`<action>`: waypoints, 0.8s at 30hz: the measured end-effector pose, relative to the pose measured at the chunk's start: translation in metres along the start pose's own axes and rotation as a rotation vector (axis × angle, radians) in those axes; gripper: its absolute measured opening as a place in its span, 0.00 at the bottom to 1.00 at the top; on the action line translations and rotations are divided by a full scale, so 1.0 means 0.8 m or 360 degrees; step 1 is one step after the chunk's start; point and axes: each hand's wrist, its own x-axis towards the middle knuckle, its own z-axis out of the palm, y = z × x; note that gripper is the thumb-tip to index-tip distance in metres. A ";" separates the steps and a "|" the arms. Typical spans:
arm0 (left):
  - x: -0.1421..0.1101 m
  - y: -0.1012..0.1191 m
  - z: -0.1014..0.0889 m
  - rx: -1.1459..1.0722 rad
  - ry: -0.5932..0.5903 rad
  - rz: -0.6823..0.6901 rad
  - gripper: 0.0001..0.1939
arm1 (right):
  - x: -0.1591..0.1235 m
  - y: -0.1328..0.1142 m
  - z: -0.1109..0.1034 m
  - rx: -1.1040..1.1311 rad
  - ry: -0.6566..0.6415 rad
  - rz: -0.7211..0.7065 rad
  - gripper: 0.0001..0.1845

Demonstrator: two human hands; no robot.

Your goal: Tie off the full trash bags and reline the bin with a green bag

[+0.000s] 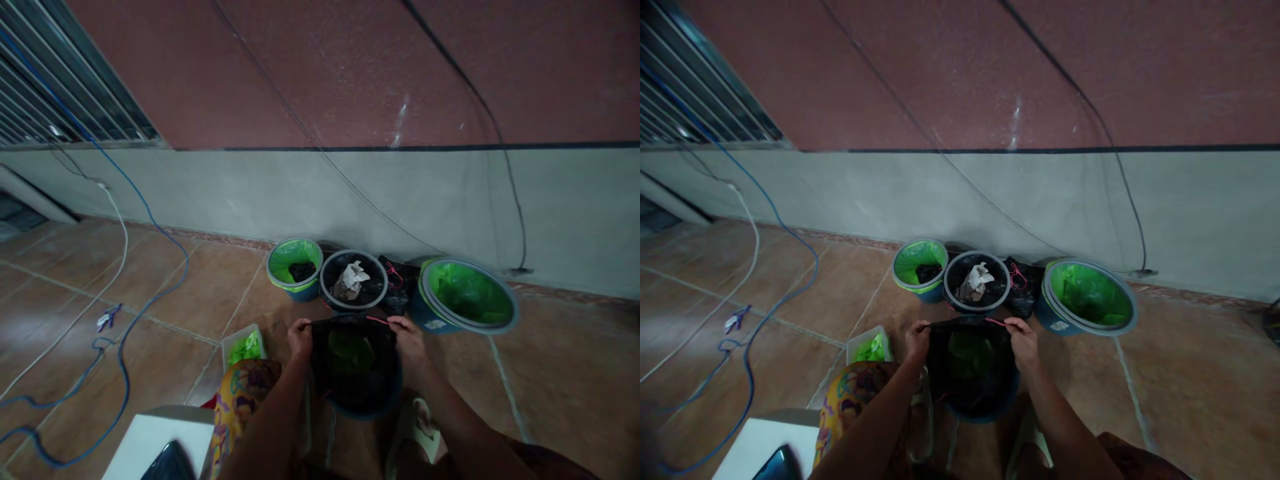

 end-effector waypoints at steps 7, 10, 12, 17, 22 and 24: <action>-0.025 -0.006 -0.015 0.0242 0.0170 -0.0131 0.08 | 0.005 0.010 -0.053 -0.0414 0.0131 0.0008 0.12; -0.041 0.014 -0.024 0.0443 0.0203 0.0135 0.14 | 0.003 -0.005 -0.053 -0.0783 -0.0026 -0.0008 0.15; -0.063 0.021 -0.029 0.0609 0.0104 0.0449 0.18 | -0.003 -0.018 -0.045 -0.1008 -0.0150 -0.0075 0.22; -0.149 0.000 -0.025 0.0921 -0.0863 0.1041 0.20 | -0.031 -0.051 -0.013 -0.1940 -0.0600 -0.0388 0.25; -0.191 -0.024 -0.009 0.1522 -0.1322 0.0936 0.31 | -0.047 -0.068 -0.003 -0.2206 -0.0995 -0.0456 0.12; -0.186 -0.023 -0.007 0.1626 -0.1362 0.0937 0.22 | -0.044 -0.070 -0.007 -0.2084 -0.0955 -0.0487 0.14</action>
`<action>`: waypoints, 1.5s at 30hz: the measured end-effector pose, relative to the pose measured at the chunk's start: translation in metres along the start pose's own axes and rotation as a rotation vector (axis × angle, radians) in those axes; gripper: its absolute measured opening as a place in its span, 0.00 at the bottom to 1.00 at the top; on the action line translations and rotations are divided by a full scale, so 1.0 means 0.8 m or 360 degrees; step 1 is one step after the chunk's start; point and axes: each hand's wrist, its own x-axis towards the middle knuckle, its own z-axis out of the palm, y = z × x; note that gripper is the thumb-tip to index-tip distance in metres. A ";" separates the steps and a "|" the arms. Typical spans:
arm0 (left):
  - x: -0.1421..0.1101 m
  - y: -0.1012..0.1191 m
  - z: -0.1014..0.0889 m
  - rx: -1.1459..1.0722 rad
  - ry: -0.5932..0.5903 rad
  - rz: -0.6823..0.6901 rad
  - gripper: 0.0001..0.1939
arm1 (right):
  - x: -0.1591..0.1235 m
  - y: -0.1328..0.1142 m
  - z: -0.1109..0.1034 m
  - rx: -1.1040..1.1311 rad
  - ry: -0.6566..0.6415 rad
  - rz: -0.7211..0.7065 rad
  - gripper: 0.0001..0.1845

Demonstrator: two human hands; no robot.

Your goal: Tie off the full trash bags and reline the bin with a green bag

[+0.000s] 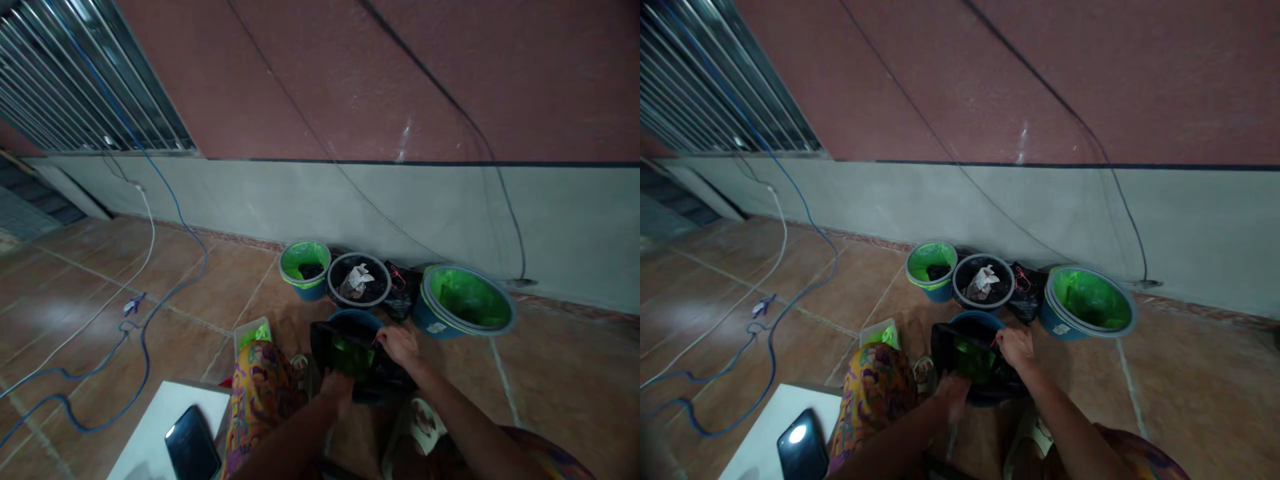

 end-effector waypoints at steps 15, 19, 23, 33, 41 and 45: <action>-0.031 -0.032 -0.060 -0.0138 0.0454 -0.0024 0.14 | -0.035 -0.006 -0.068 0.1067 0.0479 -0.0068 0.20; -0.038 -0.034 -0.063 -0.0154 0.0541 -0.0051 0.15 | -0.047 -0.013 -0.074 0.1128 0.0484 -0.0093 0.21; -0.044 -0.038 -0.068 -0.0142 0.0586 -0.0105 0.16 | -0.039 -0.006 -0.064 0.1388 0.0545 -0.0054 0.21; -0.069 -0.040 -0.113 -0.0771 0.0670 0.0000 0.10 | -0.016 -0.010 -0.082 0.1081 0.0537 -0.0234 0.16; -0.067 -0.020 -0.145 -0.1781 0.0868 0.0348 0.12 | -0.033 -0.032 -0.097 0.1930 0.0245 -0.0491 0.23; -0.065 -0.017 -0.150 -0.1907 0.1001 0.0310 0.14 | -0.041 -0.040 -0.102 0.2164 0.0130 -0.0391 0.25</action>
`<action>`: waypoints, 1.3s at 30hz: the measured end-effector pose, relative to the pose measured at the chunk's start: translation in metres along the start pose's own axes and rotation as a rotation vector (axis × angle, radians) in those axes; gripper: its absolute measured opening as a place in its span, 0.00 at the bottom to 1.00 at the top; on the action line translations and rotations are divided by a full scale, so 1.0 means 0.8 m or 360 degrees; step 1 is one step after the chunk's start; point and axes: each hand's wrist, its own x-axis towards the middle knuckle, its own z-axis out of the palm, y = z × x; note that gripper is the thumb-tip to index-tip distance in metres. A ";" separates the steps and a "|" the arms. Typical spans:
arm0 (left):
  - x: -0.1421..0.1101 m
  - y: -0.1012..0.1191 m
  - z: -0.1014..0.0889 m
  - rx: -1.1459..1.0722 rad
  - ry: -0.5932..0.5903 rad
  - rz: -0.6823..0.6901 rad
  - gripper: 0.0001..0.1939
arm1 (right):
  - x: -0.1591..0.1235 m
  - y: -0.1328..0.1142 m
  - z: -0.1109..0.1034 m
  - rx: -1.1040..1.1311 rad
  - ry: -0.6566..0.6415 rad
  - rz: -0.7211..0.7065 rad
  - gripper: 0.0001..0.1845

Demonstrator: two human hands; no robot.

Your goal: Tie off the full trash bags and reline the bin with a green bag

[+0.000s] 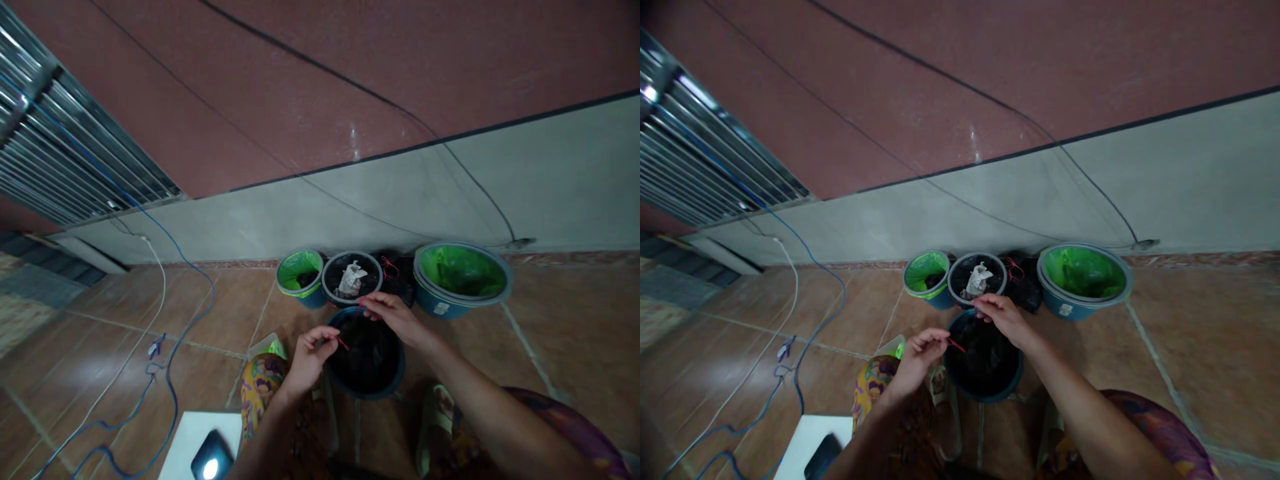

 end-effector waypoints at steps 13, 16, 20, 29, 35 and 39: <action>0.028 -0.007 0.004 0.0128 -0.0019 0.0099 0.09 | -0.007 0.001 0.030 -0.0236 -0.0122 0.0032 0.22; 0.037 -0.013 0.004 0.0140 0.0002 0.0110 0.10 | -0.004 0.004 0.030 -0.0368 -0.0077 -0.0098 0.21; 0.048 -0.020 -0.002 0.0302 -0.0035 0.0126 0.09 | -0.001 0.001 0.026 -0.0538 -0.0047 -0.0258 0.18; 0.079 0.024 -0.008 0.0337 -0.0203 0.0203 0.09 | 0.013 -0.006 0.036 0.0065 -0.0143 0.0050 0.19; 0.107 0.042 0.009 0.0320 -0.0483 0.0250 0.10 | 0.021 0.029 0.053 -0.0227 -0.0262 0.0136 0.21; 0.121 0.013 0.019 0.0116 -0.0410 0.0203 0.18 | 0.033 0.044 0.055 -0.0316 -0.0298 0.0083 0.20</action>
